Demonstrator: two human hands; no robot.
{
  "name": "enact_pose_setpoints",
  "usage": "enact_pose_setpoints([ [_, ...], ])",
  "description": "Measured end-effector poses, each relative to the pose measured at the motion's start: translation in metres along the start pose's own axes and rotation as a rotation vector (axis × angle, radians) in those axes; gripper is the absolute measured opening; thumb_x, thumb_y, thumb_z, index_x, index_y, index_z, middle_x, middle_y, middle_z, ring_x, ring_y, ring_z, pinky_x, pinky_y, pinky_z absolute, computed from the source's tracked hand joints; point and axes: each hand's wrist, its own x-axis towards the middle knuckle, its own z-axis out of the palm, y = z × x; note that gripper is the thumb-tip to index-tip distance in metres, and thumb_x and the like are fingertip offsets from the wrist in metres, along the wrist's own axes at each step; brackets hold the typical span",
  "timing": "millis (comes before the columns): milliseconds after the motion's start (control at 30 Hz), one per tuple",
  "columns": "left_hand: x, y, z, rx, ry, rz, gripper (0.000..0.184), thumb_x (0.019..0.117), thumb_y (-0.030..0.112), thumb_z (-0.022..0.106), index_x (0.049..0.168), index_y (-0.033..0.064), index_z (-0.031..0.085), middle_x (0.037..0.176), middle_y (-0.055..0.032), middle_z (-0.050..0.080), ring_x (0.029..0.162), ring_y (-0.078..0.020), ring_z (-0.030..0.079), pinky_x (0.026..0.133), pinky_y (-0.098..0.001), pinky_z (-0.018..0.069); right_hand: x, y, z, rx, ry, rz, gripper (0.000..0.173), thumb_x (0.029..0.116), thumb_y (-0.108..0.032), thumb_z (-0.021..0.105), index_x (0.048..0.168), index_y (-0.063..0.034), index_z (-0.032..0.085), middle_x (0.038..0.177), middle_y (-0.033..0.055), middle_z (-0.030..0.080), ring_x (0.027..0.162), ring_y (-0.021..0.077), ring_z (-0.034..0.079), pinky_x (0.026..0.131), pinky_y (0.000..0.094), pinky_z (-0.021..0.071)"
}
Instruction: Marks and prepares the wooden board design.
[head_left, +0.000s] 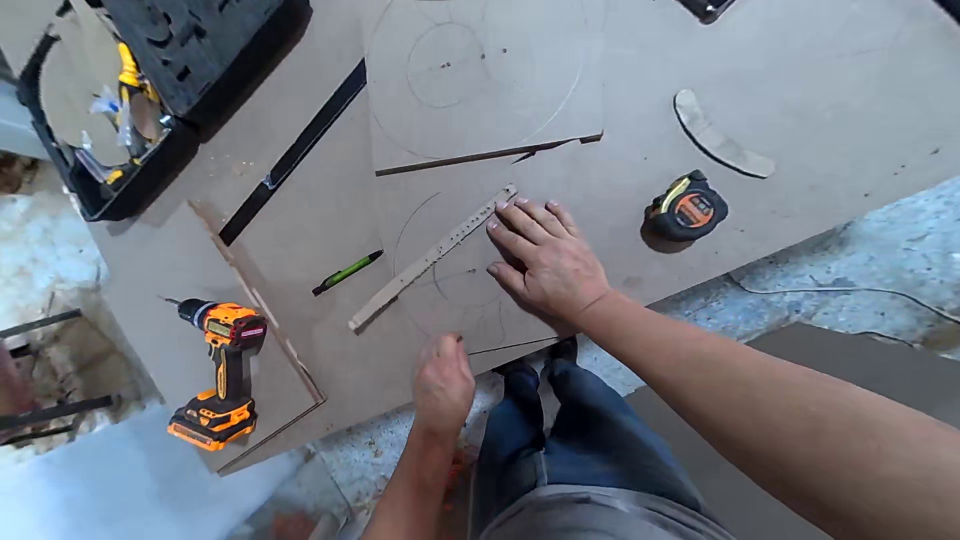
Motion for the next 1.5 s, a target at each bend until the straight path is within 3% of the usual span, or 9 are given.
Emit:
enact_pose_setpoints([
  [467,0.006,0.014,-0.001,-0.033,0.106,-0.298,0.019,0.1032,0.018,0.06,0.11,0.0037,0.07,0.095,-0.0124,0.073,0.083,-0.0258,0.073,0.074,-0.048,0.0616,0.007,-0.002,0.0,0.018,-0.042,0.0,0.063,0.1049,-0.059,0.033,0.156,-0.0244,0.047,0.168,0.0024,0.032,0.157,0.0256,0.025,0.128,0.0554,0.0149],
  [600,0.005,0.016,0.004,-0.019,0.073,-0.169,0.019,0.1025,0.018,0.059,0.108,0.0047,0.07,0.093,-0.0104,0.072,0.081,-0.0231,0.072,0.072,-0.0437,0.0624,0.007,0.001,0.0,0.01,-0.05,-0.003,0.064,0.105,-0.059,0.032,0.156,-0.0244,0.046,0.169,0.0028,0.031,0.158,0.026,0.023,0.128,0.0553,0.0141],
  [700,0.012,0.016,-0.006,-0.051,0.06,-0.3,0.021,0.1051,0.02,0.058,0.112,0.0045,0.069,0.096,-0.0134,0.073,0.082,-0.0271,0.073,0.074,-0.0493,0.0612,0.007,0.0,0.0,0.007,-0.052,0.0,0.063,0.1049,-0.06,0.032,0.155,-0.0246,0.047,0.169,0.0024,0.032,0.157,0.0261,0.024,0.127,0.0552,0.0148],
  [833,0.004,0.015,0.005,-0.038,0.069,-0.151,0.02,0.1032,0.019,0.058,0.108,0.0041,0.07,0.092,-0.0111,0.072,0.08,-0.0236,0.073,0.071,-0.0446,0.0624,0.007,0.001,0.0,0.003,-0.058,0.003,0.064,0.105,-0.06,0.031,0.156,-0.0249,0.046,0.169,0.0016,0.031,0.158,0.0254,0.024,0.128,0.0548,0.0143],
  [967,0.008,0.012,0.0,-0.032,0.107,-0.246,0.019,0.1026,0.016,0.06,0.109,0.0023,0.071,0.092,-0.0136,0.073,0.082,-0.0269,0.073,0.074,-0.0483,0.0611,0.007,-0.001,0.001,0.005,-0.05,-0.001,0.064,0.105,-0.06,0.032,0.156,-0.0244,0.047,0.169,0.0024,0.031,0.157,0.0257,0.024,0.128,0.0549,0.0142],
  [1067,-0.001,0.011,0.006,-0.011,0.092,-0.108,0.019,0.1026,0.018,0.058,0.107,0.0036,0.071,0.093,-0.0103,0.072,0.083,-0.0227,0.072,0.074,-0.0426,0.0625,0.007,0.0,0.0,-0.001,-0.046,0.004,0.063,0.1049,-0.06,0.032,0.155,-0.0251,0.047,0.169,0.0018,0.032,0.157,0.0255,0.024,0.128,0.0546,0.0144],
  [1200,0.007,0.015,-0.003,-0.026,0.107,-0.289,0.02,0.104,0.018,0.058,0.11,0.0031,0.069,0.093,-0.0139,0.072,0.08,-0.0274,0.073,0.072,-0.0495,0.0612,0.006,-0.002,0.001,0.005,-0.04,0.002,0.063,0.1049,-0.06,0.033,0.155,-0.0251,0.048,0.168,0.0021,0.033,0.157,0.0255,0.025,0.128,0.0546,0.0146],
  [1300,0.0,0.016,0.004,-0.012,0.089,-0.162,0.021,0.1041,0.019,0.057,0.108,0.0038,0.07,0.094,-0.0119,0.072,0.082,-0.0243,0.073,0.072,-0.0439,0.0625,0.007,0.0,0.0,0.0,-0.039,0.001,0.063,0.105,-0.06,0.032,0.155,-0.0257,0.047,0.169,0.0017,0.032,0.157,0.0253,0.024,0.128,0.0542,0.0145],
  [1500,0.0,0.018,0.003,-0.034,0.093,-0.215,0.02,0.1036,0.019,0.058,0.108,0.0029,0.069,0.089,-0.0122,0.071,0.079,-0.0255,0.072,0.069,-0.0455,0.0619,0.008,-0.001,-0.001,-0.011,-0.041,0.007,0.063,0.1047,-0.06,0.032,0.155,-0.0247,0.048,0.168,0.0023,0.033,0.157,0.0254,0.025,0.127,0.055,0.0153],
])
